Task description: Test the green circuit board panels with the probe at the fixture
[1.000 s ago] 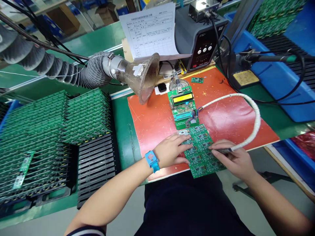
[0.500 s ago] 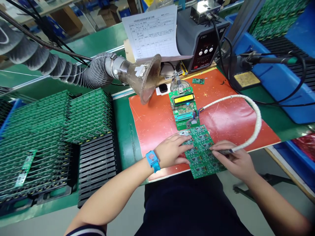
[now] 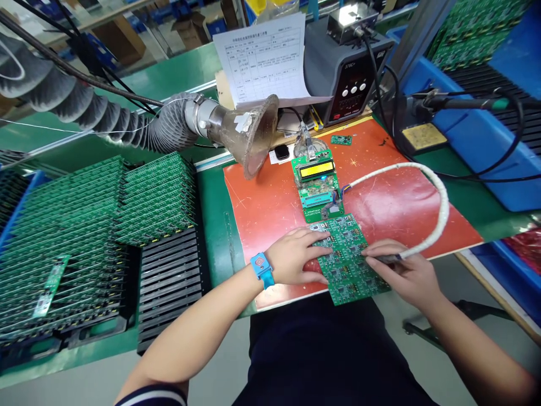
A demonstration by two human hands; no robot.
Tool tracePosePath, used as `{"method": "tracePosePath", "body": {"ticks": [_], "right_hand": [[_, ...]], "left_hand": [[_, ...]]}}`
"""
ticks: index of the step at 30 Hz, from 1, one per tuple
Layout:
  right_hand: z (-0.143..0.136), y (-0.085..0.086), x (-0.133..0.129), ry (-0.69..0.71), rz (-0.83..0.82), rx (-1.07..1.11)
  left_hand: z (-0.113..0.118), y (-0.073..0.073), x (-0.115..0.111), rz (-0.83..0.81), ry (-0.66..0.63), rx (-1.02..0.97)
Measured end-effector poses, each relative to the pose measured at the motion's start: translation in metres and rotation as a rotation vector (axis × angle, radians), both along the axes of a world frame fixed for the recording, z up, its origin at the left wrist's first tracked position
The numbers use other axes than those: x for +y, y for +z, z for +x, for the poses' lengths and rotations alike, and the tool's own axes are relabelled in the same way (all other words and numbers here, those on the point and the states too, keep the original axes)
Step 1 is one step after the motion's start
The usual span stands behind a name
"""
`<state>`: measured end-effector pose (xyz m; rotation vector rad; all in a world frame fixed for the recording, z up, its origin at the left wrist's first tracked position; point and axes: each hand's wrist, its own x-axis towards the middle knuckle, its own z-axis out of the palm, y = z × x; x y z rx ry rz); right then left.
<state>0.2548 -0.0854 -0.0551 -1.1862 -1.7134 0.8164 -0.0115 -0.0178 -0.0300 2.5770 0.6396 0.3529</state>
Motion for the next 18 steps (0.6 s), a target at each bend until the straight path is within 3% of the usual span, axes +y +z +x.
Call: {"method": "tracePosePath", "body": {"ticks": [10, 18], "right_hand": [[0.0, 0.011, -0.001, -0.049, -0.073, 0.008], [0.01, 0.019, -0.021, -0.021, -0.091, 0.074]], "left_hand": [[-0.001, 0.001, 0.004, -0.037, -0.014, -0.008], [-0.001, 0.002, 0.005, -0.006, -0.03, -0.016]]}}
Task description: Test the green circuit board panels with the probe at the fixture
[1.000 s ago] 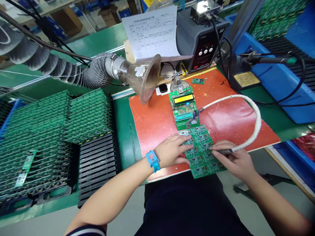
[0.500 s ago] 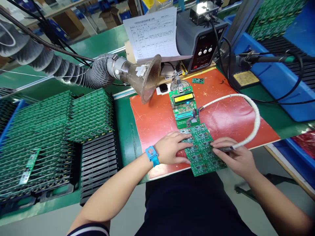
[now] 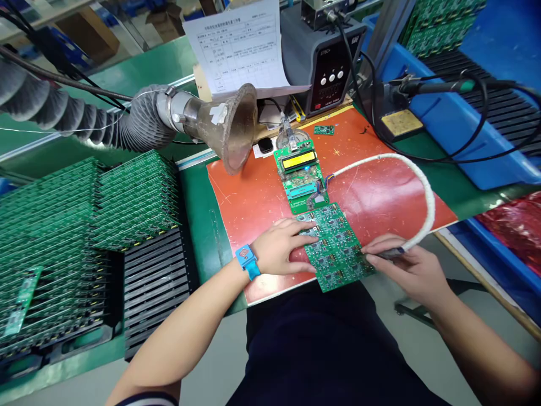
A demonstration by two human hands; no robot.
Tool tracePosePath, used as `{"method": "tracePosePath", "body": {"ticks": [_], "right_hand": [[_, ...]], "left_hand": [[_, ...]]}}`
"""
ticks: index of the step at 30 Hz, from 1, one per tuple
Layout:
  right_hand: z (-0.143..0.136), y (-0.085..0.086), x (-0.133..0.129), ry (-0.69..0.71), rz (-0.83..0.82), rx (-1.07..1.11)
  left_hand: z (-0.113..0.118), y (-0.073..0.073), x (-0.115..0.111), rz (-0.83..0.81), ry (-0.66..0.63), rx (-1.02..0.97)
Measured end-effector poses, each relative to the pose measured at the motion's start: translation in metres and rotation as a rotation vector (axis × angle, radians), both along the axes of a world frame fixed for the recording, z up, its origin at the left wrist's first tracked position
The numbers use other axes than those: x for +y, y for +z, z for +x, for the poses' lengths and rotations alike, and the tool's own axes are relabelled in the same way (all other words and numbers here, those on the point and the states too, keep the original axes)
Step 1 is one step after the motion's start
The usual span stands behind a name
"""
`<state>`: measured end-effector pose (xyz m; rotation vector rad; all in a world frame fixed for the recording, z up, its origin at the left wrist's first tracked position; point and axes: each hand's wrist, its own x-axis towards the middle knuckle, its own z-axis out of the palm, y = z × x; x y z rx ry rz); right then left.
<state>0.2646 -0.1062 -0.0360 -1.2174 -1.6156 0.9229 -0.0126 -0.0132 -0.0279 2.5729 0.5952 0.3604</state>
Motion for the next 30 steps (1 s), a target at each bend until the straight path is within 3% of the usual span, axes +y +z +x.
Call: {"method": "tracePosePath", "body": {"ticks": [11, 22, 30], "right_hand": [[-0.003, -0.006, -0.005, 0.036, 0.062, -0.057], [-0.005, -0.001, -0.002, 0.189, 0.084, -0.167], [-0.005, -0.01, -0.001, 0.145, 0.117, -0.135]], "left_hand": [[0.002, -0.004, -0.003, 0.009, 0.012, 0.013], [0.001, -0.006, -0.003, 0.025, 0.017, 0.005], [0.002, -0.007, -0.004, 0.018, 0.027, 0.01]]}}
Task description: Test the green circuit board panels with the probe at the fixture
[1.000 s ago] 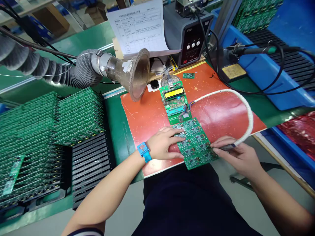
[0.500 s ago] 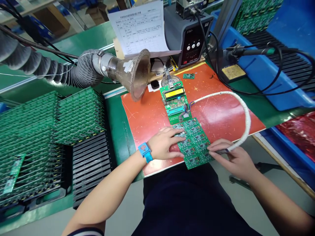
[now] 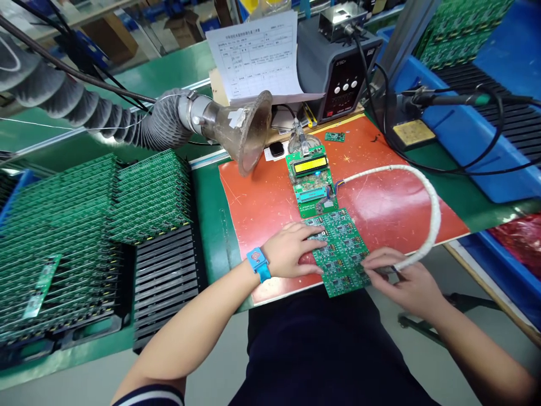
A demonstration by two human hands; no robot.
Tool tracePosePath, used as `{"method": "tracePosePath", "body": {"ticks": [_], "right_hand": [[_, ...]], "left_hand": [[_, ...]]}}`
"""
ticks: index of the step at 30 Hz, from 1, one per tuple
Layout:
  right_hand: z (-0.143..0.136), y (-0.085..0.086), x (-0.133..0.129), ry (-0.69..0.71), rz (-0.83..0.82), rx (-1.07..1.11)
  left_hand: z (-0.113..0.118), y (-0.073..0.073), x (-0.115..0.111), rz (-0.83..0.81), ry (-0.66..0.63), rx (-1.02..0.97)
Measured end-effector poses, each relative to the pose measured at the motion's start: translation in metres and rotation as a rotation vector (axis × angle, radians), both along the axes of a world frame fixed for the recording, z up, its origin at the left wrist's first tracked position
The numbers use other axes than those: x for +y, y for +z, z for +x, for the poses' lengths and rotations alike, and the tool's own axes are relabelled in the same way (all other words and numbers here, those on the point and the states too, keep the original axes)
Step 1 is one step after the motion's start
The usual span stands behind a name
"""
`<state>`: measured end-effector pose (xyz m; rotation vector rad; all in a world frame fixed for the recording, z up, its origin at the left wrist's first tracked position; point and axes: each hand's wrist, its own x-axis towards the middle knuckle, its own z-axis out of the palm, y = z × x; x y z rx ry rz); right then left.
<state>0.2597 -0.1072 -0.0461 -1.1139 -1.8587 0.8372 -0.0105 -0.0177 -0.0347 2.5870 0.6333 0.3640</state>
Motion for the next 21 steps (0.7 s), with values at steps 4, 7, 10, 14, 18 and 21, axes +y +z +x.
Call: {"method": "tracePosePath", "body": {"ticks": [4, 7, 10, 14, 18, 21], "right_hand": [[0.002, 0.002, 0.0, 0.02, -0.027, 0.011], [0.002, 0.004, -0.001, 0.03, -0.041, 0.016], [0.002, 0.006, 0.0, 0.029, -0.053, 0.019], [0.0, 0.011, 0.003, 0.04, -0.029, 0.013], [-0.002, 0.014, 0.004, 0.033, -0.014, 0.01], [-0.002, 0.015, 0.004, 0.03, -0.011, 0.013]], "left_hand": [[0.0, -0.001, 0.0, 0.004, 0.006, -0.006], [-0.001, -0.001, 0.0, 0.0, 0.007, -0.011], [-0.001, 0.0, 0.0, -0.01, 0.009, -0.007], [-0.001, 0.0, 0.0, -0.012, 0.01, -0.002], [-0.001, 0.0, 0.0, -0.001, 0.006, 0.001], [-0.001, 0.0, 0.0, 0.002, 0.007, 0.004]]}}
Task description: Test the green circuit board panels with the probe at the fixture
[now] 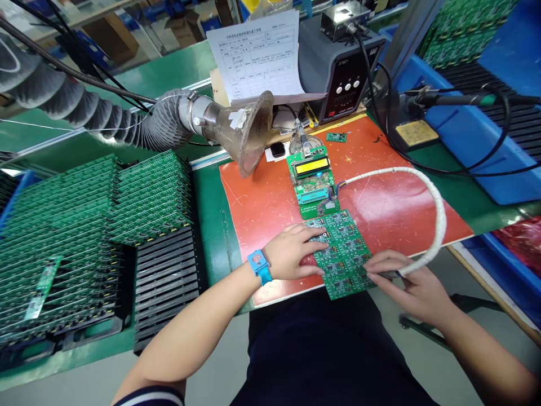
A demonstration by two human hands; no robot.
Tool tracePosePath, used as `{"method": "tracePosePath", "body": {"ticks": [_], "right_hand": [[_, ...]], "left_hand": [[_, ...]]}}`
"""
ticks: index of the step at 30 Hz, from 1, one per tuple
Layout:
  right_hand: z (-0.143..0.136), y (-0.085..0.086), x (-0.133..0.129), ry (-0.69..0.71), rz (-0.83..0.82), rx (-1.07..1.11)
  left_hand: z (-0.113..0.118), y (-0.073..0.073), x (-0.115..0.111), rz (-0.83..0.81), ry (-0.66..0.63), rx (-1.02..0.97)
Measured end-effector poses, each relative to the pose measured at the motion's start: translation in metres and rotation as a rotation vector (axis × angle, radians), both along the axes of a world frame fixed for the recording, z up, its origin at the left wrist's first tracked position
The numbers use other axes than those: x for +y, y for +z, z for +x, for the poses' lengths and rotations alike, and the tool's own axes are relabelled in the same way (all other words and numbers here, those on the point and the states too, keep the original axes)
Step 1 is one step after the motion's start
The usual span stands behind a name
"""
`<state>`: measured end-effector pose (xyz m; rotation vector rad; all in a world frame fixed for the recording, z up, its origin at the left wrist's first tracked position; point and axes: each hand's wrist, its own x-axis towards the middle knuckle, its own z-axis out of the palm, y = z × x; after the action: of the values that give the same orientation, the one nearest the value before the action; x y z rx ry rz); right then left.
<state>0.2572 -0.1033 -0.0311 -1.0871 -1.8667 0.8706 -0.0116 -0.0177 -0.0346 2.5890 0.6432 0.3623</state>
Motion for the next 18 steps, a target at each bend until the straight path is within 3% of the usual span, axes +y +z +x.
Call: {"method": "tracePosePath", "body": {"ticks": [18], "right_hand": [[0.0016, -0.0018, -0.0009, -0.007, 0.002, -0.034]], "left_hand": [[0.0005, 0.0003, -0.0007, -0.015, -0.003, 0.005]]}}
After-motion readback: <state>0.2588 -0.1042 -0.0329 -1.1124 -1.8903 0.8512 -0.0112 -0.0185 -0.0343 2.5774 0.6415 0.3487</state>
